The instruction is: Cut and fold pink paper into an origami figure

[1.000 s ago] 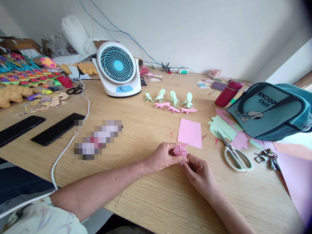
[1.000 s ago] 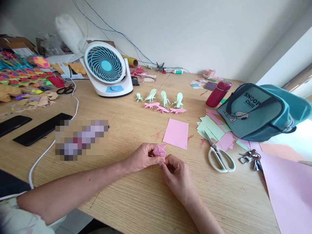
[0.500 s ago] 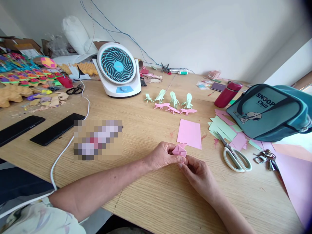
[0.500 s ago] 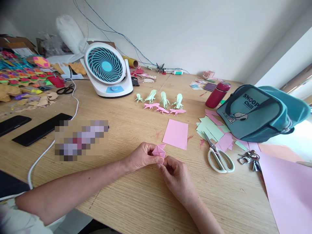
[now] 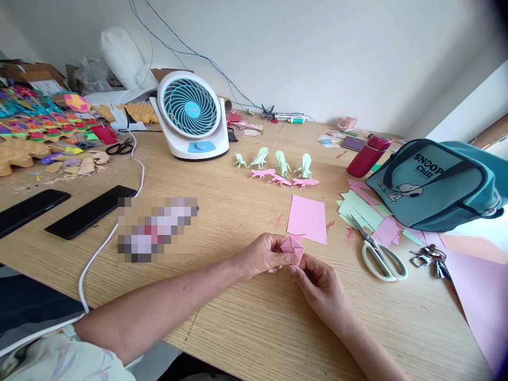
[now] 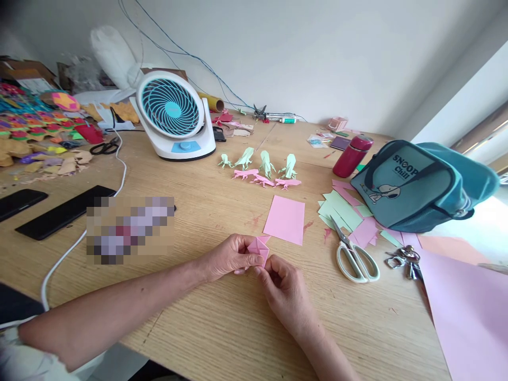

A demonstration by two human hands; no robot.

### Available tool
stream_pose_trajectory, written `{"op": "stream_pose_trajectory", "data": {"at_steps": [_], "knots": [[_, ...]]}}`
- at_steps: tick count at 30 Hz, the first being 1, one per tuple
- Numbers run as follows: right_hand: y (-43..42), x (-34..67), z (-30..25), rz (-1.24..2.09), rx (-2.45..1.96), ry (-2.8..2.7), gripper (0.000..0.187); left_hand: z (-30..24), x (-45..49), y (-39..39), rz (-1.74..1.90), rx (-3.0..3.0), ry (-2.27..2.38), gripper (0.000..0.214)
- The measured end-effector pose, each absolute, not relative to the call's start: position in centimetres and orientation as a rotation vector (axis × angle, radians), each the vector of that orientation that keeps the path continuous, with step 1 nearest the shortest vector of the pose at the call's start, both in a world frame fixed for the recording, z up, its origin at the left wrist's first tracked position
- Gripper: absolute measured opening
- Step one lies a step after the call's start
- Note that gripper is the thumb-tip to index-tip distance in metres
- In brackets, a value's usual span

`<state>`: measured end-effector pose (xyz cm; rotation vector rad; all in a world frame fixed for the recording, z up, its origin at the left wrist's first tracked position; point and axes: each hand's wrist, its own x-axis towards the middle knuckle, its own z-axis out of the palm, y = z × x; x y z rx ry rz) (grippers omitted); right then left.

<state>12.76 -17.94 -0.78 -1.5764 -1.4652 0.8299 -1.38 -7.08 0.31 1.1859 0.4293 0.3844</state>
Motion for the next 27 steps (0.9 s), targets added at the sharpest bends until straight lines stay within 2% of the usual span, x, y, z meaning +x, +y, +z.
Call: {"op": "stream_pose_trajectory", "data": {"at_steps": [6, 21, 27], "knots": [[-17.79, 12.46, -0.79, 0.744, -1.598, -1.464, 0.037, 0.16, -1.22, -7.28, 0.445, 1.172, 0.496, 0.043], [-17.92, 12.60, -0.87, 0.764, -1.564, -1.516, 0.033, -0.21, -1.23, -7.24, 0.424, 1.215, 0.501, 0.041], [-17.96, 12.43, -0.73, 0.747, -1.579, -1.546, 0.036, -0.36, -1.22, -7.06, 0.593, 1.318, 0.480, 0.039]]}}
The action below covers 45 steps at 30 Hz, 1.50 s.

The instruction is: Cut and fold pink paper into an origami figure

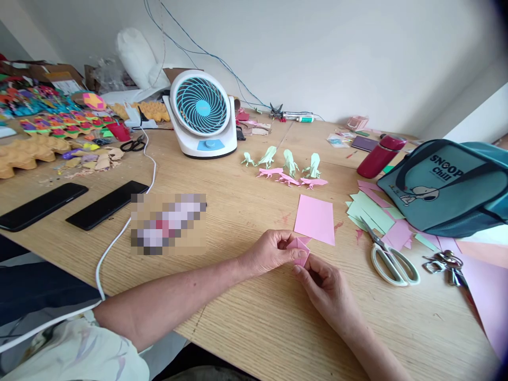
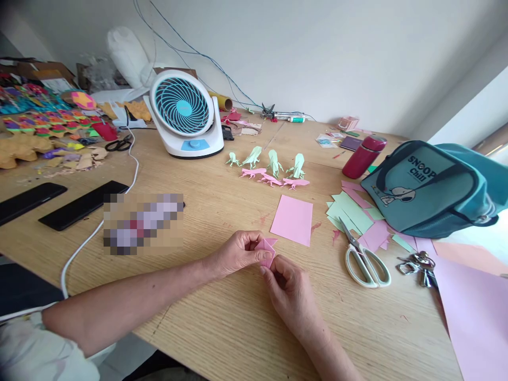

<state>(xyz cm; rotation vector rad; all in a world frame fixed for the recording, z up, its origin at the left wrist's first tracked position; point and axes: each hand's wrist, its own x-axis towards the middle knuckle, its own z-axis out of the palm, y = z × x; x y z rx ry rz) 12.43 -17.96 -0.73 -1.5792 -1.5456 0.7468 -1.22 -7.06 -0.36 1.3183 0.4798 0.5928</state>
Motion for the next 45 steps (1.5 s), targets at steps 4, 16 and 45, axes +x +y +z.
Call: {"op": "stream_pose_trajectory", "data": {"at_steps": [4, 16, 45], "knots": [[-17.9, 12.4, -0.5, 0.777, -1.565, -1.552, 0.036, 0.1, -1.3, -7.1, 0.547, 1.315, 0.466, 0.041], [-18.0, 12.3, -0.4, 0.830, -1.519, -1.564, 0.030, 0.3, -1.4, -7.2, 0.505, 1.290, 0.451, 0.040], [-18.3, 13.6, -0.3, 0.754, -1.417, -1.336, 0.029, 0.5, -1.8, -7.0, 0.424, 1.523, 0.374, 0.043]]}}
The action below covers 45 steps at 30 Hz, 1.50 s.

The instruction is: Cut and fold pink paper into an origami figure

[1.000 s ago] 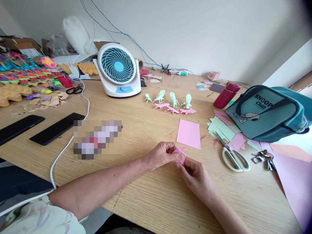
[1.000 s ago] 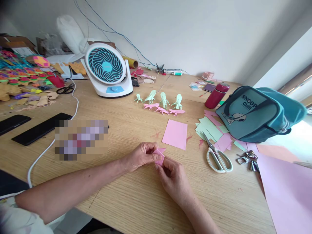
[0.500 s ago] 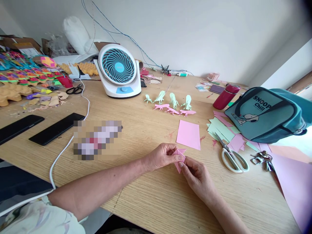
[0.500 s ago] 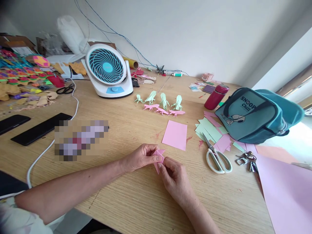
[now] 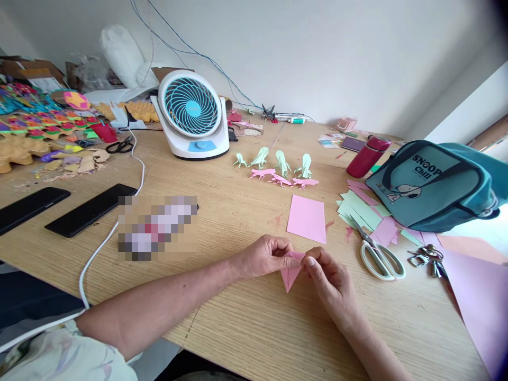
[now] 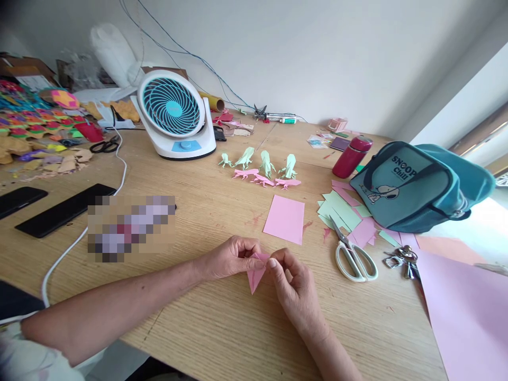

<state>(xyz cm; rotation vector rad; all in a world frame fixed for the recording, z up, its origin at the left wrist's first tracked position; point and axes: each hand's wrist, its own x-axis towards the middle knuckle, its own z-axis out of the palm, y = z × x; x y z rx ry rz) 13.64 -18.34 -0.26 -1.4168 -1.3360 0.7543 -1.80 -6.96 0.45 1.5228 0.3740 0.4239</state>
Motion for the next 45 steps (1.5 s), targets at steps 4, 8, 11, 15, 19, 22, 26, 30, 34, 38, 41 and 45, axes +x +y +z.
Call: {"op": "stream_pose_trajectory", "data": {"at_steps": [4, 8, 11, 15, 19, 22, 26, 30, 34, 38, 41, 45], "knots": [[-18.3, 13.4, -0.3, 0.757, -1.388, -1.326, 0.023, 0.5, -1.9, -7.1, 0.316, 1.637, 0.376, 0.050], [-18.1, 13.0, 0.0, 0.765, -1.395, -1.367, 0.027, 0.8, -1.9, -7.2, 0.283, 1.657, 0.328, 0.056], [-18.0, 13.0, 0.0, 0.751, -1.416, -1.375, 0.029, 0.8, -1.9, -7.2, 0.279, 1.648, 0.338, 0.056], [-18.0, 13.2, -0.3, 0.799, -1.418, -1.323, 0.028, 0.4, -1.8, -7.3, 0.293, 1.622, 0.381, 0.053], [-17.9, 13.5, -0.7, 0.880, -1.386, -1.232, 0.028, 0.0, -1.7, -7.5, 0.339, 1.604, 0.409, 0.044], [-17.7, 13.6, -0.7, 0.896, -1.374, -1.160, 0.029, 0.0, -1.8, -7.6, 0.397, 1.585, 0.420, 0.036], [-17.6, 13.5, -0.4, 0.932, -1.359, -1.088, 0.031, 0.1, -1.8, -7.6, 0.495, 1.528, 0.439, 0.034], [-17.4, 13.4, -0.3, 0.960, -1.344, -1.029, 0.033, 0.2, -1.9, -7.6, 0.525, 1.543, 0.439, 0.035], [-17.3, 13.6, -0.4, 0.985, -1.321, -0.986, 0.033, 0.3, -1.9, -7.7, 0.535, 1.577, 0.479, 0.034], [-17.2, 13.8, -0.4, 0.979, -1.309, -0.994, 0.032, 0.4, -1.8, -7.6, 0.513, 1.558, 0.485, 0.037], [-17.2, 13.8, -0.5, 0.973, -1.295, -1.012, 0.029, 0.4, -1.8, -7.4, 0.520, 1.509, 0.477, 0.039], [-17.1, 13.6, -0.4, 0.985, -1.235, -1.008, 0.024, 0.2, -1.8, -7.5, 0.534, 1.450, 0.471, 0.042]]}}
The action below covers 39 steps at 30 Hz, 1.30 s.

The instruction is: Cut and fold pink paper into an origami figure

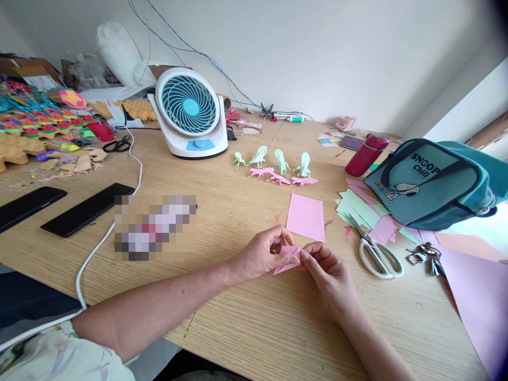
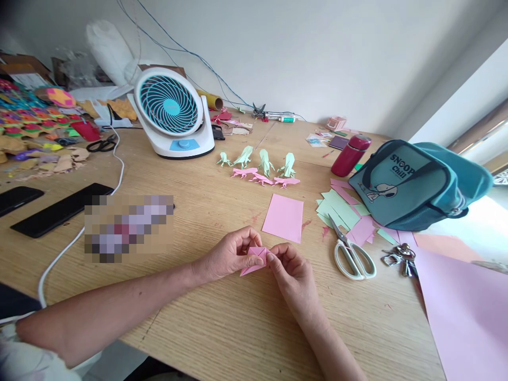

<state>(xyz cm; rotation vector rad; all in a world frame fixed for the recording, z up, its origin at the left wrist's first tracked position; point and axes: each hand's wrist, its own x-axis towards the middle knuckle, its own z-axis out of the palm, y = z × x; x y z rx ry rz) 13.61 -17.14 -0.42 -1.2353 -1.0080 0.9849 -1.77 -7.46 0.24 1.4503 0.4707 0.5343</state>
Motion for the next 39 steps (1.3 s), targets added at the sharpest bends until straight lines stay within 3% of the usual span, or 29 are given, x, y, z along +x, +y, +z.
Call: {"op": "stream_pose_trajectory", "data": {"at_steps": [7, 22, 29, 39], "knots": [[-17.2, 13.0, 0.3, 1.122, -1.161, -1.012, 0.023, -0.3, -1.7, -7.7, 0.501, 1.471, 0.429, 0.040], [-16.9, 13.7, -0.8, 0.850, -1.263, -0.923, 0.027, 0.8, -2.0, -8.1, 0.625, 1.820, 0.489, 0.030], [-17.0, 13.6, -1.1, 0.799, -1.218, -1.065, 0.015, 0.7, -1.8, -8.3, 0.671, 1.867, 0.487, 0.014], [-17.2, 14.2, -1.4, 0.728, -1.287, -1.300, 0.012, 0.3, -1.7, -7.6, 0.678, 1.810, 0.555, 0.013]]}}
